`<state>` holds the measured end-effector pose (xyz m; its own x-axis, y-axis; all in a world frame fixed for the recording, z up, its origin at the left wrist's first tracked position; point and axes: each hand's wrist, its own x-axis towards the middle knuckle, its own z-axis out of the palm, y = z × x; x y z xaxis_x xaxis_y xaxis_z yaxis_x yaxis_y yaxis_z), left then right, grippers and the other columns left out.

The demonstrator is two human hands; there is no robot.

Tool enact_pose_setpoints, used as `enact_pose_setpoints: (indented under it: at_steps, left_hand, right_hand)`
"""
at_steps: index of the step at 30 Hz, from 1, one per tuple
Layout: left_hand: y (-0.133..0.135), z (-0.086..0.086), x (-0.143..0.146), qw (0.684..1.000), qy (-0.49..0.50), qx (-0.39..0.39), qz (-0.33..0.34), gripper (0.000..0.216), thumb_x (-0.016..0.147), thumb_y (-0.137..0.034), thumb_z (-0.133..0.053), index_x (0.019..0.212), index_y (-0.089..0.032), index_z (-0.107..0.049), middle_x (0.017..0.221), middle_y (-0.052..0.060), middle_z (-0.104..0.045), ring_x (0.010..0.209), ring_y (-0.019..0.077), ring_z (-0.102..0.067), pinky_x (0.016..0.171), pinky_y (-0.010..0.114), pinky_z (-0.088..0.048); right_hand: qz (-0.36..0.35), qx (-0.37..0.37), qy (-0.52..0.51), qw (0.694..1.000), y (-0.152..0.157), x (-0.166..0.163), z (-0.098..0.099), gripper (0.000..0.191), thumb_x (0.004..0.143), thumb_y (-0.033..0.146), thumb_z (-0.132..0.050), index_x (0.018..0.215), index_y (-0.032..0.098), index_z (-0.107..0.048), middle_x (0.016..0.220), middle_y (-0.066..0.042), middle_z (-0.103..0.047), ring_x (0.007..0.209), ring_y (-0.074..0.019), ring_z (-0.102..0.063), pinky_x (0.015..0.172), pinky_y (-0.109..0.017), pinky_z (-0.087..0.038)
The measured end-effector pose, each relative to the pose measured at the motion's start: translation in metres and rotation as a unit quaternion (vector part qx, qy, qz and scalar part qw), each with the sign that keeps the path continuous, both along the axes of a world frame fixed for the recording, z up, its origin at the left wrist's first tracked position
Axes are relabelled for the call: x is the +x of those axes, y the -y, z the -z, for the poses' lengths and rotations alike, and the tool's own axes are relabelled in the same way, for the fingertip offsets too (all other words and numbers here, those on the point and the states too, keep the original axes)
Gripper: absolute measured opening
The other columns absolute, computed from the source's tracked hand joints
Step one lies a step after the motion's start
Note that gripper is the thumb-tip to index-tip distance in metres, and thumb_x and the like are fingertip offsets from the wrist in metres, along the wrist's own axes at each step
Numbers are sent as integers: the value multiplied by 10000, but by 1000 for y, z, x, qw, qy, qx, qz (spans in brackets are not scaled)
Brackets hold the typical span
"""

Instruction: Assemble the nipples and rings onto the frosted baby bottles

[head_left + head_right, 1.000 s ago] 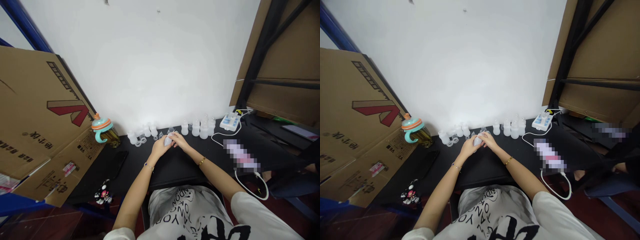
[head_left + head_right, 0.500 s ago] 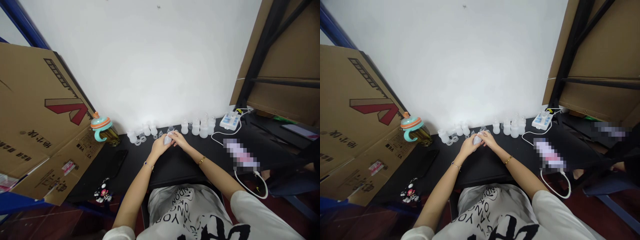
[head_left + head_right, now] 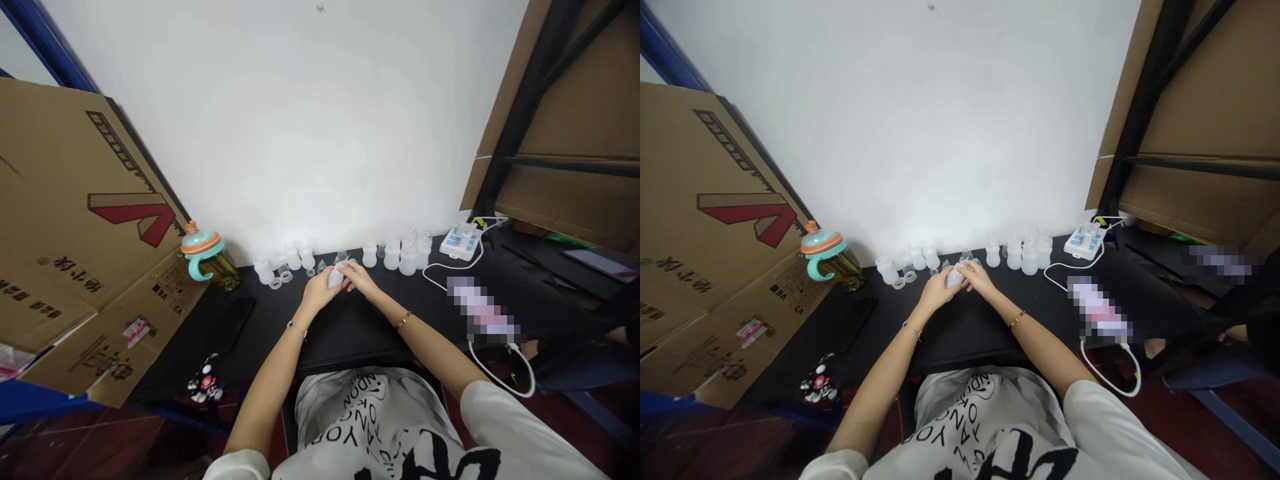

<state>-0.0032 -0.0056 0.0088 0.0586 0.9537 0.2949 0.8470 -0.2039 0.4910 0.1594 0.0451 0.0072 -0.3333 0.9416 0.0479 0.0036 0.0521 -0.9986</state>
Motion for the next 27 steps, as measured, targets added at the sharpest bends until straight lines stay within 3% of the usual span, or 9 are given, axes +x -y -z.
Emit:
enact_pose_setpoints:
  at_steps: [27]
  left_hand:
    - [1,-1,0,1000,-5,4,12,579,895,-484,-732,1414,-250,-635,1236,94,-768,1096,287,-732,876,315,-523]
  right_hand:
    - [18,14,42,999,-4,-1,7,161,1007,325,-672,1057,182,-616,777,12,-671,530,-99,-670,354,-131,-440]
